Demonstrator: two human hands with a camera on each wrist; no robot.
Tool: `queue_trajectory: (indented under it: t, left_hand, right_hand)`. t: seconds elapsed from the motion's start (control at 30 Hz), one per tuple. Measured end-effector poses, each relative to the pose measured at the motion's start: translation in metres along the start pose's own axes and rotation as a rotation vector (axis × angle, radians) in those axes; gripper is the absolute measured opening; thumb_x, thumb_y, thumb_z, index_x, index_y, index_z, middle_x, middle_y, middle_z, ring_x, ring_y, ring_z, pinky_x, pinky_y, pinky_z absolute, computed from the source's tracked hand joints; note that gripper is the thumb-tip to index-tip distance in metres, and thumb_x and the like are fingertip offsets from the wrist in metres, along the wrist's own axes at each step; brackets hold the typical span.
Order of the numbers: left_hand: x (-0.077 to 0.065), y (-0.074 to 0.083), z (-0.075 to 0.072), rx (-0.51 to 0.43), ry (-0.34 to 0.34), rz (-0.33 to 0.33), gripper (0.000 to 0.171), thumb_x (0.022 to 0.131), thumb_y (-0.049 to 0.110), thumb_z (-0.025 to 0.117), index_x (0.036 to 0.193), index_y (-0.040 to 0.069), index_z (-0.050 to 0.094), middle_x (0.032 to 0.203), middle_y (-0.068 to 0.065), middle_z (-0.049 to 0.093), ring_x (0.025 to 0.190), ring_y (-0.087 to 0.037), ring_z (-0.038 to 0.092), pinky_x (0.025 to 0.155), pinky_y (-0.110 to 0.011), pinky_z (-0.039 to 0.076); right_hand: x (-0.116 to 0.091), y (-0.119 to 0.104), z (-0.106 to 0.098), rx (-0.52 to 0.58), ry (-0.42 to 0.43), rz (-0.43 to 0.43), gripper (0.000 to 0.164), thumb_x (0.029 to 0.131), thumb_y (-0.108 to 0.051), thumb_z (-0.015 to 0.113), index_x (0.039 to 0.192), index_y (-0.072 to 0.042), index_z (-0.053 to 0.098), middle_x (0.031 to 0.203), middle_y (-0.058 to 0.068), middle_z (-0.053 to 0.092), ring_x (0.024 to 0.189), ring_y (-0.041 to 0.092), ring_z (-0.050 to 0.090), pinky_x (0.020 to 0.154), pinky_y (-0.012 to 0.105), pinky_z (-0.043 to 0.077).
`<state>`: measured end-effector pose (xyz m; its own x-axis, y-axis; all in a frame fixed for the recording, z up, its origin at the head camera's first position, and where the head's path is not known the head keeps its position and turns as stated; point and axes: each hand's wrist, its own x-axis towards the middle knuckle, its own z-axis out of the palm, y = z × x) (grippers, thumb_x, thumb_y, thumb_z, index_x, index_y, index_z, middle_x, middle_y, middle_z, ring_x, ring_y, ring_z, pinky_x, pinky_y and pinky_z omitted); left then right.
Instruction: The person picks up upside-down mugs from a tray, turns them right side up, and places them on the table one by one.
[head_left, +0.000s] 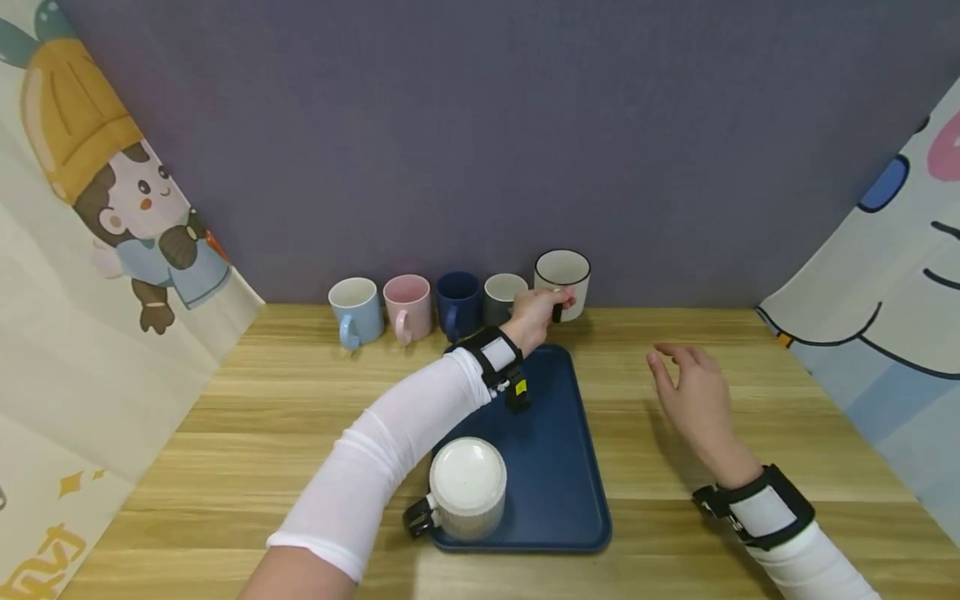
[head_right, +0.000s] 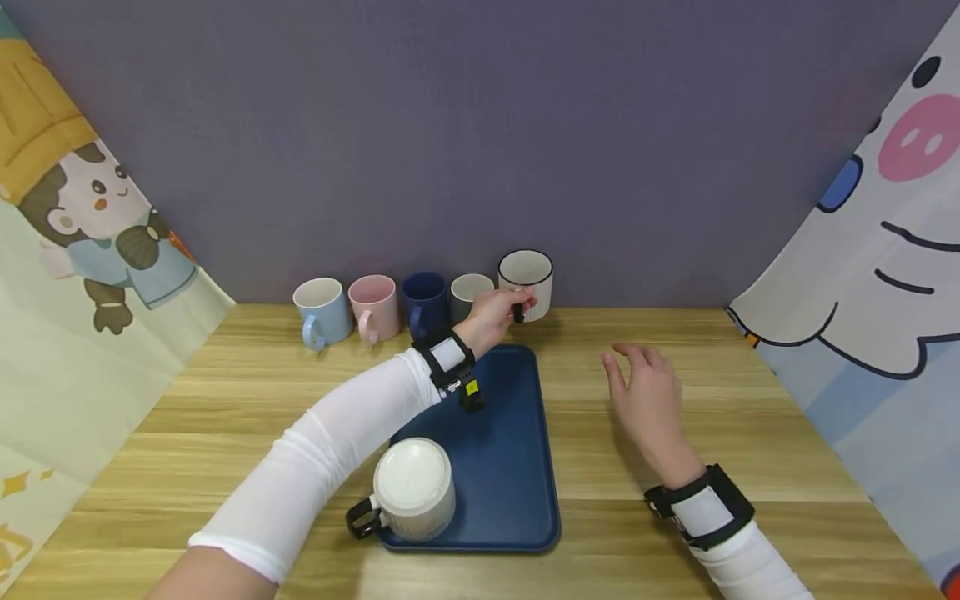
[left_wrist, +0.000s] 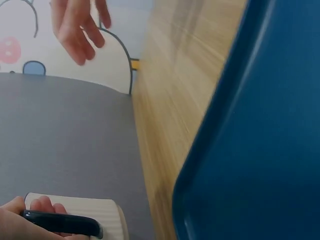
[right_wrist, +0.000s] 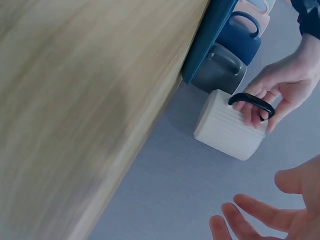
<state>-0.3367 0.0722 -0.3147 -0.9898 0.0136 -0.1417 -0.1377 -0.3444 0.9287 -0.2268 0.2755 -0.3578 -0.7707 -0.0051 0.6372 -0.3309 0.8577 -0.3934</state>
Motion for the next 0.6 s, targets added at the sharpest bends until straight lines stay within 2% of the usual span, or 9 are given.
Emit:
queue_trajectory:
  t: [0.13,0.23,0.37,0.6]
  left_hand:
    - [0.003,-0.005,-0.002,0.034,0.023,-0.004,0.017,0.082,0.008,0.072,0.09,-0.006,0.072,0.067,0.0,0.067,0.101,-0.036,0.065,0.086,-0.032,0.049]
    - [0.006,-0.009,-0.005,0.05,0.035,-0.007,0.016,0.082,0.01,0.073,0.089,-0.005,0.073,0.066,0.0,0.067,0.101,-0.035,0.065,0.074,-0.024,0.046]
    - [0.01,-0.014,-0.007,0.051,0.046,-0.017,0.015,0.081,0.009,0.074,0.088,-0.004,0.074,0.069,-0.003,0.069,0.093,-0.032,0.068,0.07,-0.023,0.046]
    - [0.015,-0.022,-0.008,0.065,0.063,-0.006,0.015,0.08,0.01,0.074,0.088,-0.003,0.074,0.08,-0.01,0.073,0.072,-0.016,0.066,0.074,-0.024,0.047]
  right_hand:
    - [0.001,-0.001,0.0,0.001,-0.004,0.007,0.029,0.094,-0.02,0.059,0.109,0.005,0.064,0.103,0.031,0.061,0.098,0.049,0.053,0.081,0.061,0.041]
    - [0.001,-0.002,0.0,-0.004,-0.003,0.003,0.029,0.093,-0.019,0.06,0.108,0.005,0.064,0.103,0.031,0.061,0.097,0.049,0.054,0.081,0.06,0.041]
    - [0.0,-0.002,0.001,-0.013,0.008,-0.006,0.027,0.092,-0.017,0.062,0.107,0.005,0.064,0.1,0.03,0.061,0.094,0.048,0.055,0.079,0.06,0.041]
    - [0.0,-0.002,0.003,-0.027,0.01,-0.002,0.027,0.092,-0.017,0.062,0.107,0.005,0.064,0.101,0.031,0.061,0.094,0.048,0.055,0.08,0.059,0.041]
